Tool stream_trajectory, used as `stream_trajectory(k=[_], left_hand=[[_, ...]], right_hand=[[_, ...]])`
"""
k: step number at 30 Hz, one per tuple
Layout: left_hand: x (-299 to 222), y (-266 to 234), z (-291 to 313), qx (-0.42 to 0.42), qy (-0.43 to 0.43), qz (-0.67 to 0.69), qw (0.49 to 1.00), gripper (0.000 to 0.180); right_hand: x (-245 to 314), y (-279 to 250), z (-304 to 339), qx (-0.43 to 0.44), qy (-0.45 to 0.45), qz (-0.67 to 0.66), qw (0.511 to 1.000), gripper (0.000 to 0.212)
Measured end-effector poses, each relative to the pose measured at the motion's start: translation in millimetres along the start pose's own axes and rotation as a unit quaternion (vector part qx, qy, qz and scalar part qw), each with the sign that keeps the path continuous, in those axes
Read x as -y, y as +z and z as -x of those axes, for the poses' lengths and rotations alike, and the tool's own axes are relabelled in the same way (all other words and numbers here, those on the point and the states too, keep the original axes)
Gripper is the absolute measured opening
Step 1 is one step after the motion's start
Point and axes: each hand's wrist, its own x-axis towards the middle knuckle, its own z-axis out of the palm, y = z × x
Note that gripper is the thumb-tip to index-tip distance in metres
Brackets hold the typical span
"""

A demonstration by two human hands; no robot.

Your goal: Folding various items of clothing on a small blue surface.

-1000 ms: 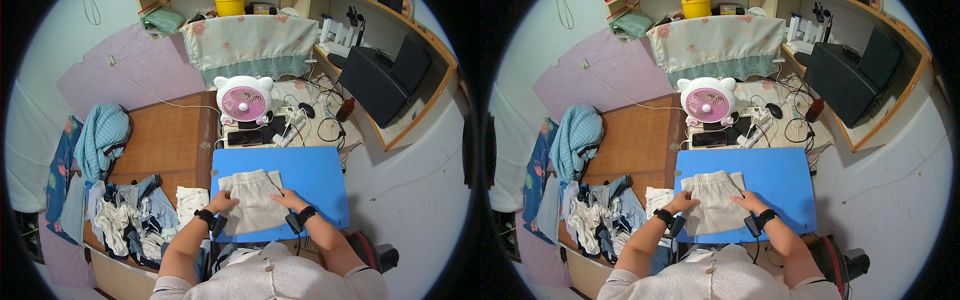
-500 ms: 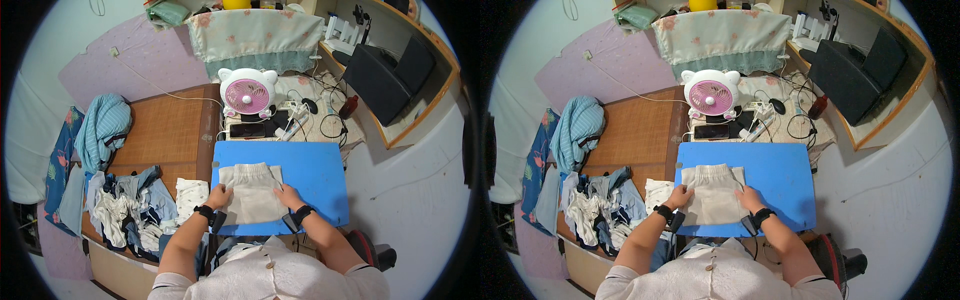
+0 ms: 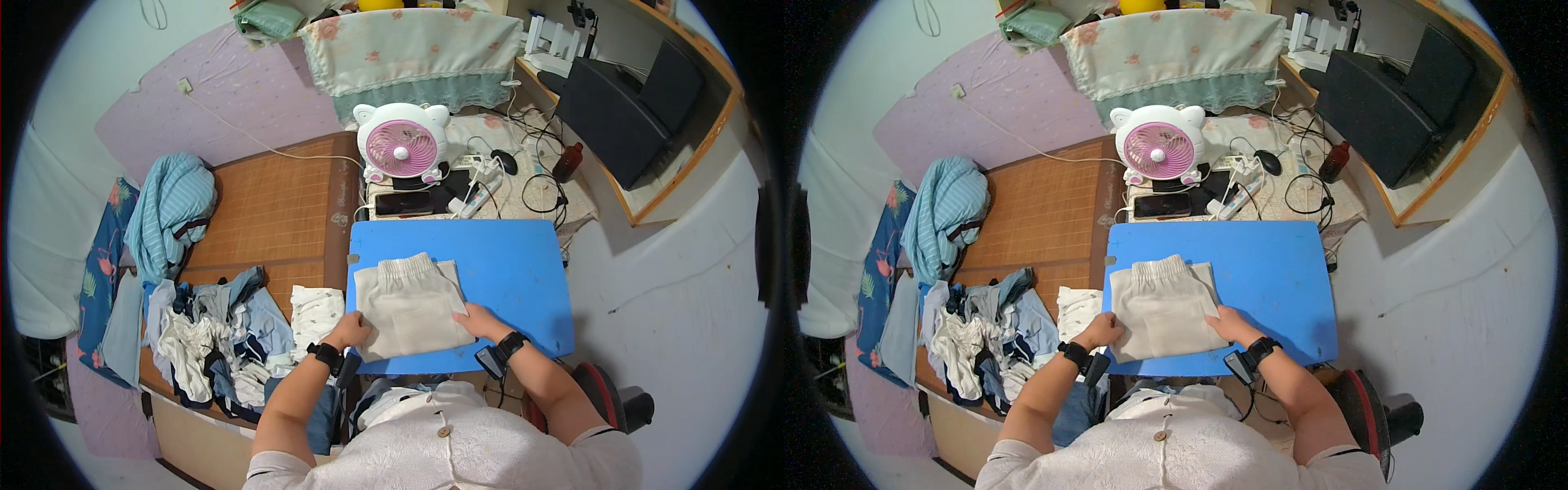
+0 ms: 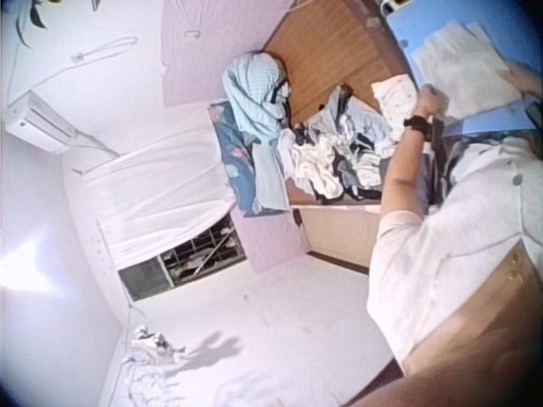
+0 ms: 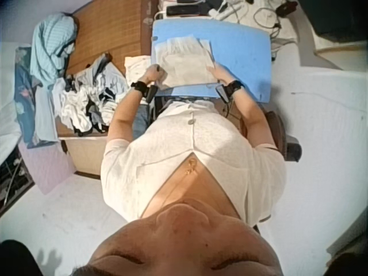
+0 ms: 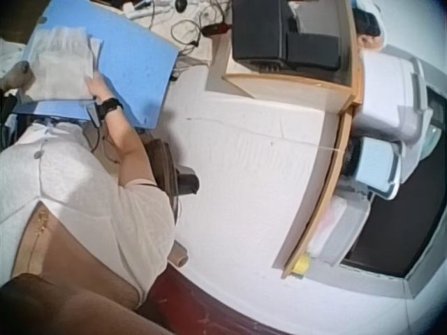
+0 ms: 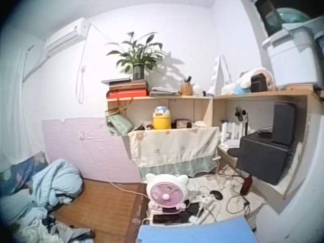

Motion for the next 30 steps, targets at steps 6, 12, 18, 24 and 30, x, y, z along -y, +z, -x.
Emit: stream_trajectory(k=[6,12,18,24,30], left_hand=[[-19.1,-9.0,-21.7,-0.187,-0.04,-0.065,0.979,0.027],[-32.5,-20.8,-6.0,-0.073,-0.08,0.066,0.992,0.035],[-4.7,-17.8,15.5,0.049,-0.086,0.098,0.99,0.03],[15.1,-14.4,-2.1,-0.007,-0.098,0.21,0.973,0.026],[-7.5,-30.5,-4.9,0.014,0.009,-0.066,0.998,0.031]], right_hand=[[21.0,1.1,-19.7,-0.065,0.052,0.04,0.996,0.034],[-1.5,-2.9,-23.1,0.004,0.057,-0.073,0.996,0.042],[1.2,-5.5,-9.1,0.103,0.068,-0.127,0.984,0.043],[5.2,-7.5,-19.1,0.043,0.093,-0.126,0.987,0.035],[30.0,-26.8,-11.8,0.028,0.087,0.082,0.992,0.037]])
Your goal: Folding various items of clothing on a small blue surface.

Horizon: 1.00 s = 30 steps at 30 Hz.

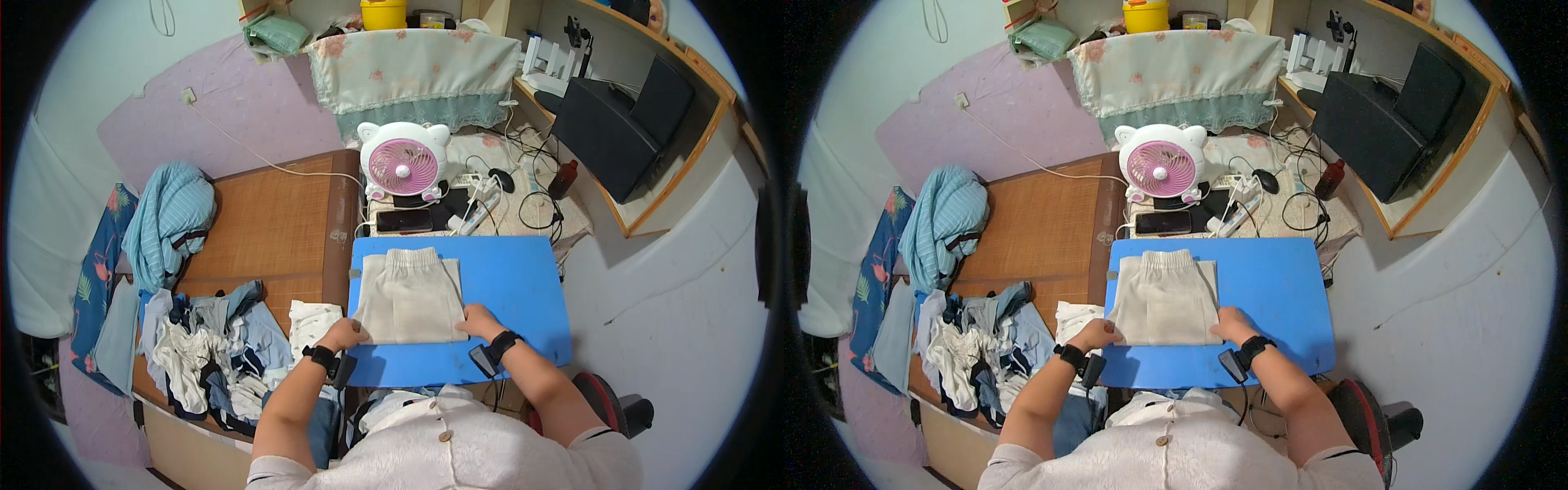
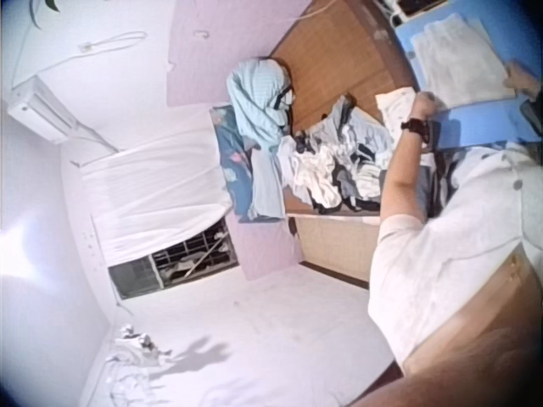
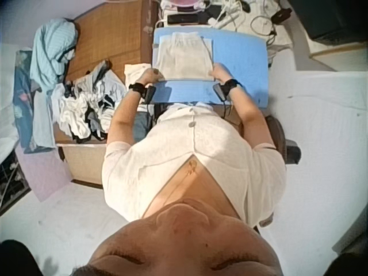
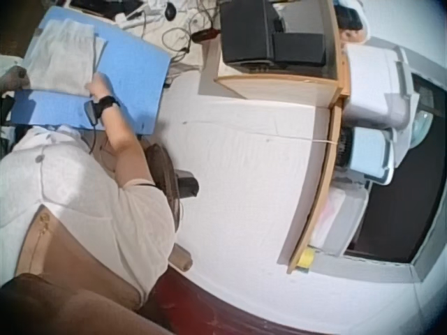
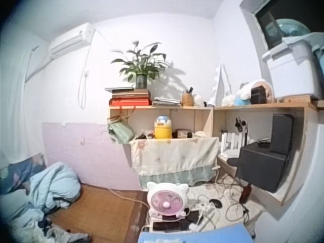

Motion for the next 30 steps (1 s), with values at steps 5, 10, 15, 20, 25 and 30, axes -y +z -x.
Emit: stream_trajectory(k=[5,10,15,20,25,30], left_hand=[[-39.3,-15.9,3.0,-0.295,0.15,-0.083,0.94,0.017],[-68.0,15.5,-46.9,-0.21,0.297,-0.149,0.92,0.044],[-55.5,48.0,-63.8,-0.205,0.305,-0.251,0.895,0.058],[-56.4,33.8,-52.6,-0.156,0.293,-0.281,0.9,0.067],[-55.5,33.0,-33.6,-0.129,0.285,-0.303,0.9,0.066],[-61.4,40.8,-19.3,-0.134,0.289,-0.331,0.888,0.066]], right_hand=[[33.2,-4.9,-0.3,-0.256,-0.196,0.061,0.945,0.041],[80.0,11.7,-22.9,-0.284,-0.336,0.105,0.892,0.038],[56.9,33.5,-46.1,-0.238,-0.345,0.186,0.889,0.044],[51.9,29.9,-46.7,-0.202,-0.33,0.196,0.901,0.049],[42.0,24.8,-43.6,-0.13,-0.303,0.109,0.938,0.05],[31.2,28.8,-47.8,-0.159,-0.316,0.11,0.929,0.042]])
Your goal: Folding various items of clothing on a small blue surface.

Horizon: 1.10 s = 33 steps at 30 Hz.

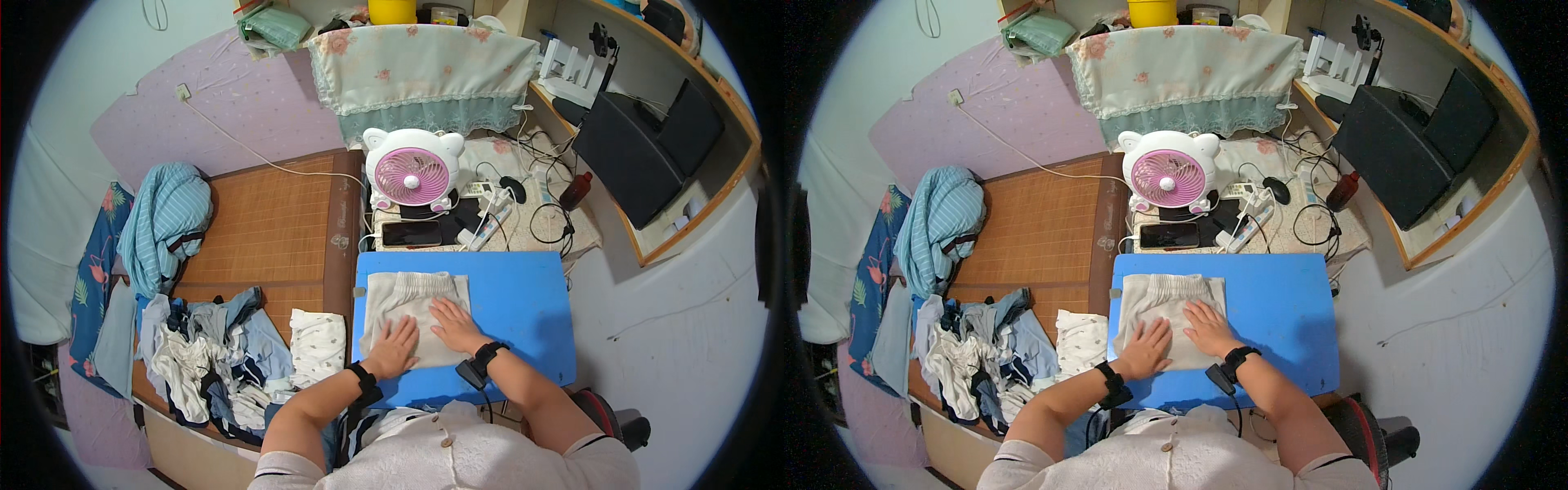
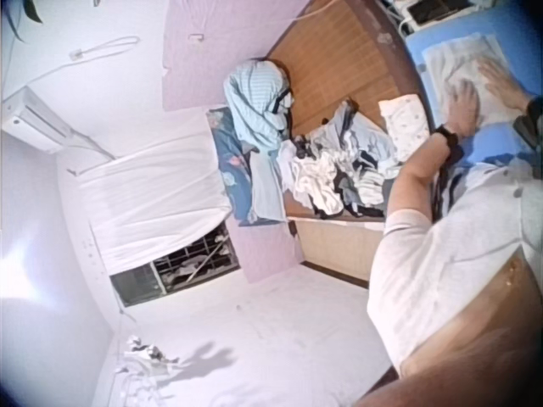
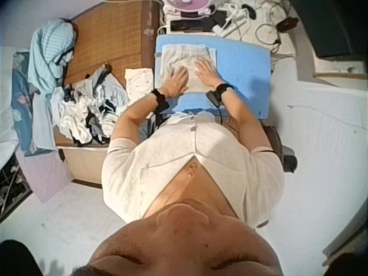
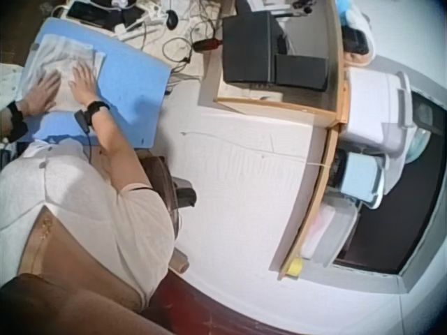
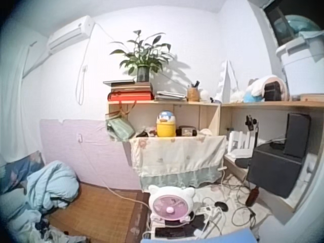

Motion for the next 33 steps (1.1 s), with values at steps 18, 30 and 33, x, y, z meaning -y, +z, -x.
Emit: stream_trajectory(k=[18,30,33], left_hand=[[-31.5,5.7,-11.1,-0.002,0.134,0.12,0.984,0.025],[10.4,-15.1,-35.5,-0.139,-0.046,0.052,0.988,0.052],[15.8,5.5,-31.8,-0.052,-0.107,0.05,0.992,0.066]], right_hand=[[1.8,-8.6,-39.9,0.009,-0.082,0.106,0.991,0.043],[22.7,-21.5,-28.1,-0.082,-0.074,0.07,0.991,0.044],[5.2,-7.4,-13.7,-0.095,-0.035,0.087,0.991,0.045]])
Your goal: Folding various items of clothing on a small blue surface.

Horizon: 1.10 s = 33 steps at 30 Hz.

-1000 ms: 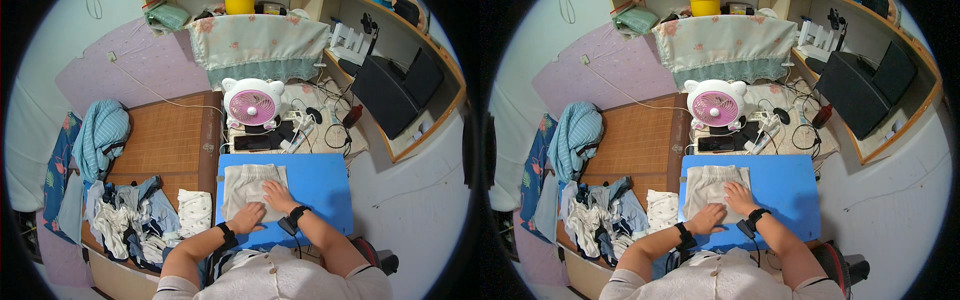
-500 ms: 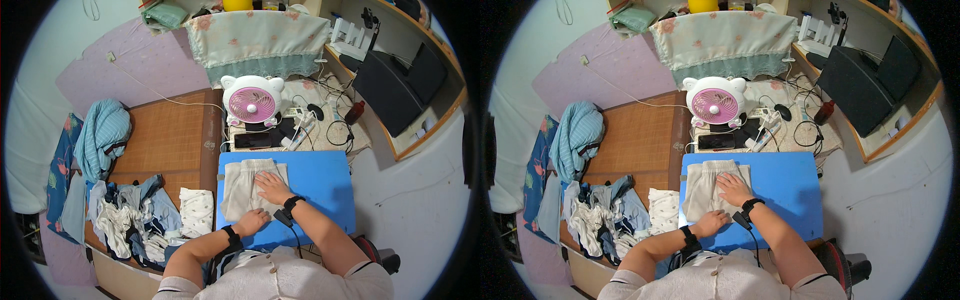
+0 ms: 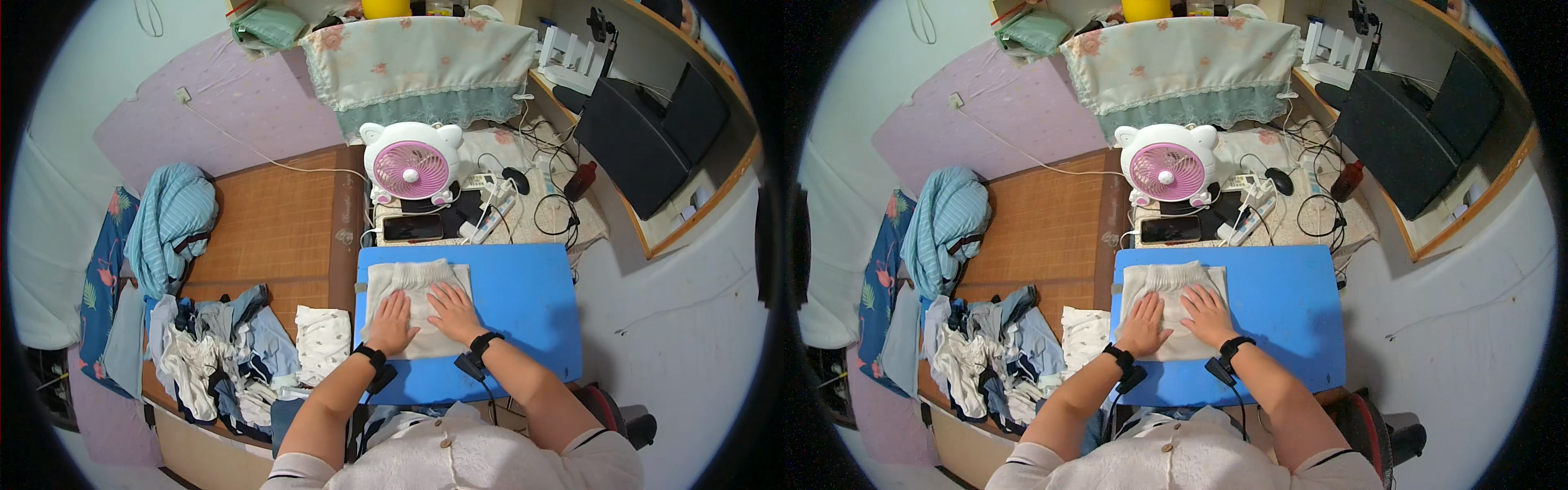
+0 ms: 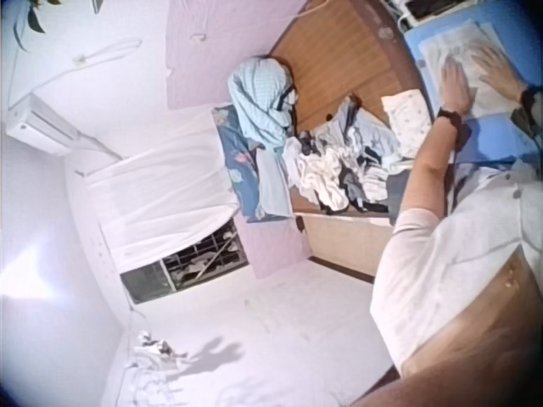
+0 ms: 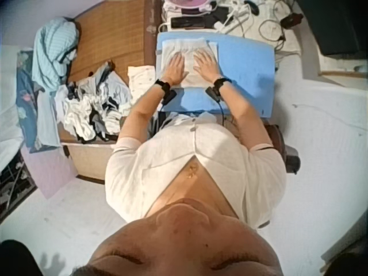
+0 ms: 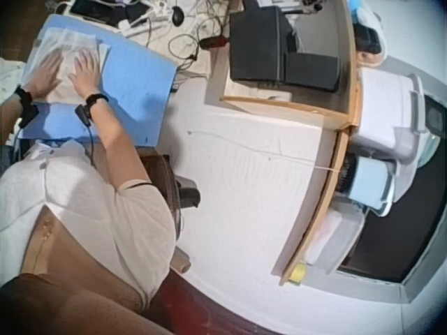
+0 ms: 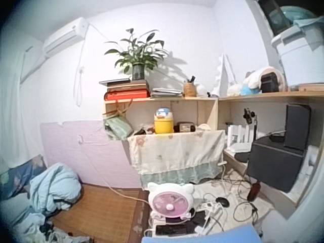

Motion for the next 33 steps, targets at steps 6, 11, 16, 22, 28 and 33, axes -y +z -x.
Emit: stream_trajectory(k=[6,11,16,22,28,33], left_hand=[[7.2,6.8,17.0,-0.031,-0.022,-0.026,0.999,0.068],[6.4,4.4,15.5,-0.028,-0.017,-0.048,0.998,0.071],[-4.7,5.5,16.8,0.015,-0.005,-0.076,0.997,0.065],[-15.3,17.1,24.5,0.012,0.048,-0.034,0.998,0.062],[4.6,-2.4,6.5,0.013,0.021,0.144,0.989,0.051],[27.1,-11.6,11.3,-0.139,-0.321,0.111,0.93,0.061]], right_hand=[[-8.5,-0.5,21.5,0.066,0.075,0.011,0.995,0.051],[-8.4,-1.1,23.1,0.083,0.096,0.014,0.992,0.052],[2.6,4.2,22.7,0.087,0.063,0.072,0.992,0.053],[15.1,3.7,29.2,0.103,0.016,0.007,0.994,0.058],[-11.2,-0.4,29.4,0.046,0.066,-0.114,0.99,0.041],[-29.1,-5.1,45.7,-0.055,0.24,-0.123,0.961,0.046]])
